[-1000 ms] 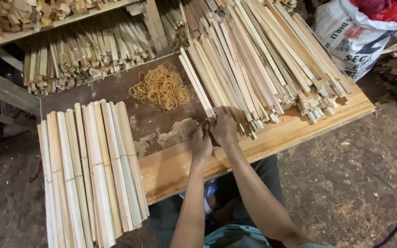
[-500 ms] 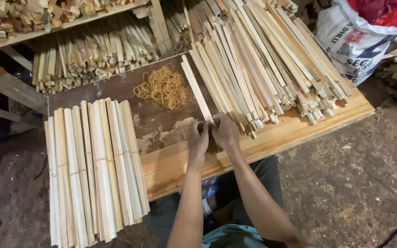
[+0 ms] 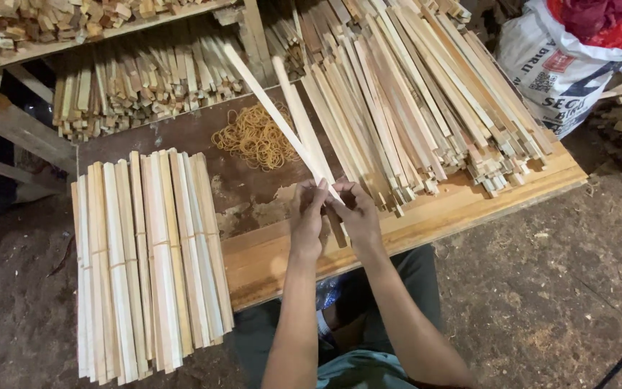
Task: Sorting and inspecting thin wooden sticks before placing them into a bundle
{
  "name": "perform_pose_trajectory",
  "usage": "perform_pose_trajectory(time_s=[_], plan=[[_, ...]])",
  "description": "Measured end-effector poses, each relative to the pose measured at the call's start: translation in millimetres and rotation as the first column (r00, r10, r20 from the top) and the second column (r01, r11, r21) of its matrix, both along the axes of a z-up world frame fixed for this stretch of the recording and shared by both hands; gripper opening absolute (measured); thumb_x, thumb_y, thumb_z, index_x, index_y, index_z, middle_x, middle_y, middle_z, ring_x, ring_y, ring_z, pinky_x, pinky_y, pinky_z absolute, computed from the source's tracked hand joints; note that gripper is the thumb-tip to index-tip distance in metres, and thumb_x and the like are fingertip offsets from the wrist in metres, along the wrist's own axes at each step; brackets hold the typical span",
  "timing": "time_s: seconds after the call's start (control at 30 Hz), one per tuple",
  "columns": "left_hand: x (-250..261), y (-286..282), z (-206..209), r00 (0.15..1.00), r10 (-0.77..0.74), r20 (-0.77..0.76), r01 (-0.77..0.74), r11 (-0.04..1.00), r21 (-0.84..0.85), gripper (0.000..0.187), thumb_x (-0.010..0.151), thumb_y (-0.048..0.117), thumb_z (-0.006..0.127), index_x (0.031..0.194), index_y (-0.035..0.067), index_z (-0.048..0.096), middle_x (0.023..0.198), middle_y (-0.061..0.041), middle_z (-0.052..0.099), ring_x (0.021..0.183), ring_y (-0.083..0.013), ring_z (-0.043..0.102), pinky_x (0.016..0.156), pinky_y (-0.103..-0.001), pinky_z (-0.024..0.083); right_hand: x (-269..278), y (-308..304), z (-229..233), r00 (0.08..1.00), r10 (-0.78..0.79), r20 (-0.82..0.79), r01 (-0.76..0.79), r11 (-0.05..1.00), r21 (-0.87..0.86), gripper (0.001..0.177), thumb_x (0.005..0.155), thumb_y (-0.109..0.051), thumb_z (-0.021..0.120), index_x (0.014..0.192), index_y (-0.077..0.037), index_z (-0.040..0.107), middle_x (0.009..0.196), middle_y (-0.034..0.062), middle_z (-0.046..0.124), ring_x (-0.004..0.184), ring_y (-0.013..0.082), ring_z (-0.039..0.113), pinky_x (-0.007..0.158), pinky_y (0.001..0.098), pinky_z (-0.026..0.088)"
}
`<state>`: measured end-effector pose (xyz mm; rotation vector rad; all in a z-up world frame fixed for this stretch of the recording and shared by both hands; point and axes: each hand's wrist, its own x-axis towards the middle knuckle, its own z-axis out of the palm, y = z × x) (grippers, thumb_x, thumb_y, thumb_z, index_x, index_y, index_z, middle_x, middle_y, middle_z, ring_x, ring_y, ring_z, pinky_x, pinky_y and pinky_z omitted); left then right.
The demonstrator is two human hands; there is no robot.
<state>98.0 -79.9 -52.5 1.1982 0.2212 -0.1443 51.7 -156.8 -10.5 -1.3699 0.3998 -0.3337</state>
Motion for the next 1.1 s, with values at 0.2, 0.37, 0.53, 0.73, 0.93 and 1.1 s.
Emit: perform_pose_trajectory(time_s=[0.2, 0.37, 0.53, 0.73, 0.93, 1.1], plan=[[-25, 15, 68, 0.996, 0.019, 0.087, -0.031, 0.991, 0.132, 0.030, 0.094, 0.040, 0.070, 0.110, 0.015, 0.066, 0.084, -0.002, 0.060, 0.073, -0.0127, 0.051, 0.057, -0.024, 0.043, -14, -4, -5, 0.991, 0.130, -0.039, -0.134, 0.983, -0.124, 0.016, 0.102, -0.012, 0.060, 0.102, 0.000, 0.070, 0.073, 0.0050, 0.060, 0.064, 0.0153, 0.050, 0.058, 0.0332, 0.049], [-26, 30, 69, 0.975, 0.034, 0.222, -0.068, 0.987, 0.148, 0.030, 0.097, 0.036, 0.066, 0.111, 0.010, 0.068, 0.082, -0.006, 0.062, 0.073, -0.0126, 0.054, 0.062, -0.024, 0.043, -17, 13, 24, 0.995, 0.099, 0.003, -0.098, 0.990, -0.102, 0.019, 0.108, -0.019, 0.051, 0.099, -0.010, 0.065, 0.064, -0.0030, 0.050, 0.055, 0.0076, 0.043, 0.054, 0.0214, 0.037], [-27, 37, 85, 0.957, 0.007, 0.289, -0.013, 1.000, 0.021, 0.035, 0.101, 0.033, 0.057, 0.122, 0.005, 0.065, 0.087, -0.011, 0.066, 0.073, -0.0106, 0.056, 0.065, -0.023, 0.049, -20, 17, 36, 0.994, 0.006, 0.107, -0.007, 1.000, 0.008, 0.022, 0.108, -0.015, 0.046, 0.119, -0.007, 0.063, 0.061, -0.0067, 0.041, 0.051, 0.0012, 0.040, 0.048, 0.0153, 0.032], [-17, 45, 82, 0.966, -0.042, 0.256, 0.091, 0.978, -0.186, 0.041, 0.107, 0.028, 0.046, 0.135, 0.001, 0.060, 0.083, -0.003, 0.062, 0.071, -0.0100, 0.053, 0.065, -0.022, 0.049, -23, 14, 35, 0.973, 0.048, 0.225, -0.089, 0.981, 0.175, 0.021, 0.108, -0.015, 0.046, 0.112, -0.002, 0.063, 0.063, 0.0075, 0.053, 0.048, 0.0127, 0.047, 0.047, 0.0240, 0.038], [-18, 44, 95, 0.951, 0.015, 0.310, 0.033, 0.988, -0.149, 0.045, 0.107, 0.035, 0.048, 0.138, 0.004, 0.057, 0.079, -0.001, 0.059, 0.062, -0.0067, 0.052, 0.051, -0.018, 0.043, -26, 17, 38, 0.969, 0.027, 0.246, -0.072, 0.982, 0.173, 0.024, 0.107, -0.018, 0.049, 0.113, -0.002, 0.066, 0.062, 0.0011, 0.042, 0.046, 0.0073, 0.038, 0.045, 0.0213, 0.032], [-8, 45, 89, 0.941, -0.015, 0.338, 0.086, 0.977, -0.197, 0.043, 0.107, 0.027, 0.048, 0.139, -0.001, 0.054, 0.088, 0.000, 0.052, 0.068, -0.0058, 0.052, 0.055, -0.020, 0.049, -26, 21, 41, 0.957, 0.037, 0.289, -0.075, 0.990, 0.123, 0.028, 0.106, -0.018, 0.051, 0.112, 0.002, 0.069, 0.055, 0.0036, 0.042, 0.043, 0.0093, 0.038, 0.041, 0.0220, 0.035]])
